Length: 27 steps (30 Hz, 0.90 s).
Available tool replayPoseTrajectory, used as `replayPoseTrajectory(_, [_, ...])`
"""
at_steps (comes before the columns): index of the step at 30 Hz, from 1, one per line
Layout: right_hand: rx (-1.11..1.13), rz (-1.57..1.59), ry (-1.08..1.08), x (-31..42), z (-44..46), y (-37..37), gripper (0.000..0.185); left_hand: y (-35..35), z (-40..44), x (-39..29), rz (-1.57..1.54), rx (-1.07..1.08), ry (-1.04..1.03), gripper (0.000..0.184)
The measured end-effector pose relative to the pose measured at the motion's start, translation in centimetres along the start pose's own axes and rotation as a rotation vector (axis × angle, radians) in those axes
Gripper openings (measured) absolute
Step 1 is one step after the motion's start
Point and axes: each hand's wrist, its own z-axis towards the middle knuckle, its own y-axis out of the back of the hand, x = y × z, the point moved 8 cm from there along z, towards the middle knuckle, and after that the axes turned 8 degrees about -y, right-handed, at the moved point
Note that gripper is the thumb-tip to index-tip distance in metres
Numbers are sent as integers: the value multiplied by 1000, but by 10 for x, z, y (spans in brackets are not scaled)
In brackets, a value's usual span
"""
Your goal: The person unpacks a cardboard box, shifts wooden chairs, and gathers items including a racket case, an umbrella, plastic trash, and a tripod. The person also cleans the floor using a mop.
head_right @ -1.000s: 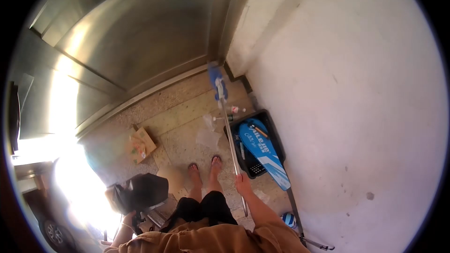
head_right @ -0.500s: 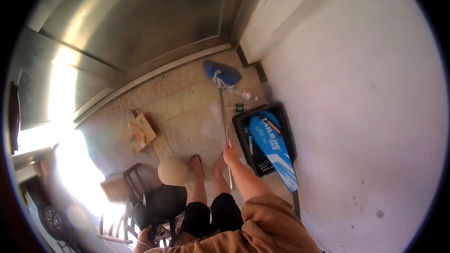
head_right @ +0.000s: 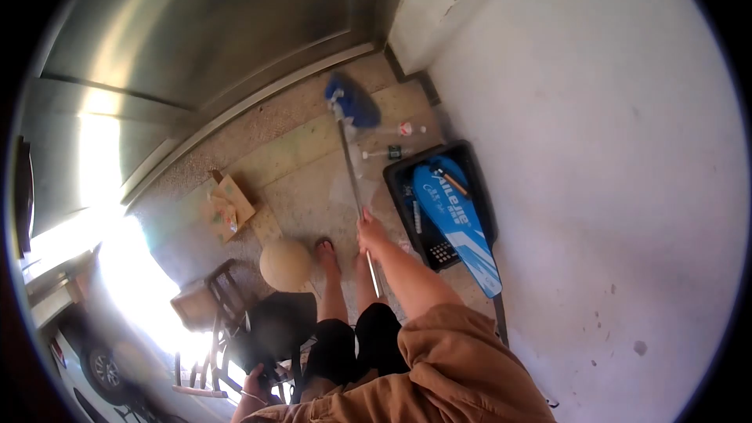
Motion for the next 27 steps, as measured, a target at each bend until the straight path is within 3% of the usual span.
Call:
replayPoseTrajectory(1, [189,219,-72,-22,-14,-8,46,3,1,3,-3,-5,14,30])
replayPoseTrajectory(7, [134,106,-36,-38,-150,100,46,-17,1,-12,-38,41,38,28])
replayPoseTrajectory(10, [-159,-157,179,-37,-113,145,45,-30,5,-21,17,103,1,35])
replayPoseTrajectory(11, [-238,-153,155,-25,-91,151,44,-30,7,-23,21,75,8,34])
replayPoseTrajectory(12, [-242,16,72,-12,-67,146,45,-28,8,-20,23,42,18,34])
replayPoseTrajectory(14, [-236,68,43,-21,-12,125,42,-34,6,-17,58,49,43,31])
replayPoseTrajectory(16, [-258,-227,49,-8,-47,81,44,-33,2,-12,55,39,43,30])
replayPoseTrajectory(17, [-143,-20,-66,-16,-65,65,44,-35,1,-12,45,37,40,30])
replayPoseTrajectory(20, [99,197,-103,-31,-115,97,44,-22,3,-7,100,-13,71,31])
replayPoseTrajectory(22, [23,74,-127,-22,-160,132,43,-22,9,-8,107,33,65,30])
replayPoseTrajectory(25, [-23,-81,-9,-25,-175,159,45,-48,-7,-26,24,-28,61,22])
replayPoseTrajectory(27, [-257,-337,325,-30,-145,173,45,-38,5,-18,-6,-20,95,22])
